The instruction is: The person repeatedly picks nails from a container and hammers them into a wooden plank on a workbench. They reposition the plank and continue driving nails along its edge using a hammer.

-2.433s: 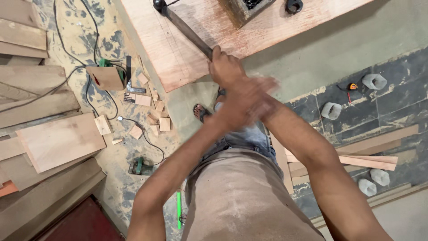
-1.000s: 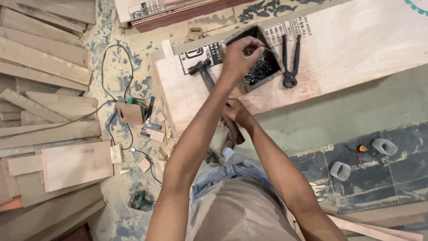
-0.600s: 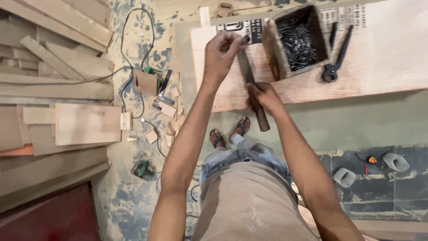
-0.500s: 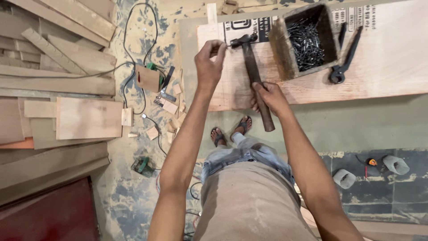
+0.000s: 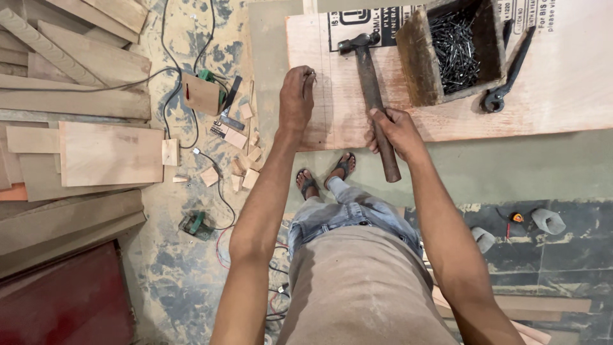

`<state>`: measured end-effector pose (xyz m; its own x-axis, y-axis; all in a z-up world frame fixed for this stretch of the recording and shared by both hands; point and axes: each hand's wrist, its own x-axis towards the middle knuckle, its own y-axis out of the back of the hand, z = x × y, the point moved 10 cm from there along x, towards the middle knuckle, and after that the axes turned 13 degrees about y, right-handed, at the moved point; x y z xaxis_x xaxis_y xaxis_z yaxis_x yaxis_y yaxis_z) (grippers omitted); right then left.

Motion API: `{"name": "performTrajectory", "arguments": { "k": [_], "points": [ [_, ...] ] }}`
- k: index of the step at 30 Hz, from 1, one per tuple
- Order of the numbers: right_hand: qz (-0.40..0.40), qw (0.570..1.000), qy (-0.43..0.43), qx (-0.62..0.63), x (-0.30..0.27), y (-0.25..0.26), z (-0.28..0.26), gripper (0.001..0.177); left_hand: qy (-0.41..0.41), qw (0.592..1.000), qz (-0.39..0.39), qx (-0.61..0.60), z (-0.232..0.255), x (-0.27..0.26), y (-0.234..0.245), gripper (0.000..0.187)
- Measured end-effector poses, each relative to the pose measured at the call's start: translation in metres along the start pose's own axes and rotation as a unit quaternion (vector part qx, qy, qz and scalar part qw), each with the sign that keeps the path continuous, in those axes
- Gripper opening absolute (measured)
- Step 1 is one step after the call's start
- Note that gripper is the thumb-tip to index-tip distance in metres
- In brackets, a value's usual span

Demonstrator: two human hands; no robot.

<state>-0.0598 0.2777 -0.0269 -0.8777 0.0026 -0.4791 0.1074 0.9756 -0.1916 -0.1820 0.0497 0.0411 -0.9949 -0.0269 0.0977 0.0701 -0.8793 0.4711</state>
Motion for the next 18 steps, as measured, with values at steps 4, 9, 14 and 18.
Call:
{"name": "performTrajectory", "arguments": {
  "k": [4,9,14,18],
  "points": [
    [0.005,1.000,0.002,-0.011,-0.001,-0.001,-0.004,0.032,0.005,1.000,0.006,0.005,0.001,0.001,0.004,0.013],
    [0.006,1.000,0.000,-0.014,-0.004,-0.004,-0.009,0.033,0.003,1.000,-0.003,0.020,0.005,0.002,0.004,0.014],
    [0.008,1.000,0.000,-0.012,-0.004,-0.004,-0.009,0.033,-0.018,0.999,0.006,0.026,0.009,-0.001,0.004,0.016],
    [-0.029,0.998,-0.022,0.056,-0.006,-0.009,-0.004,0.024,-0.026,0.999,0.019,0.016,0.011,-0.004,0.003,0.015]
  ]
}}
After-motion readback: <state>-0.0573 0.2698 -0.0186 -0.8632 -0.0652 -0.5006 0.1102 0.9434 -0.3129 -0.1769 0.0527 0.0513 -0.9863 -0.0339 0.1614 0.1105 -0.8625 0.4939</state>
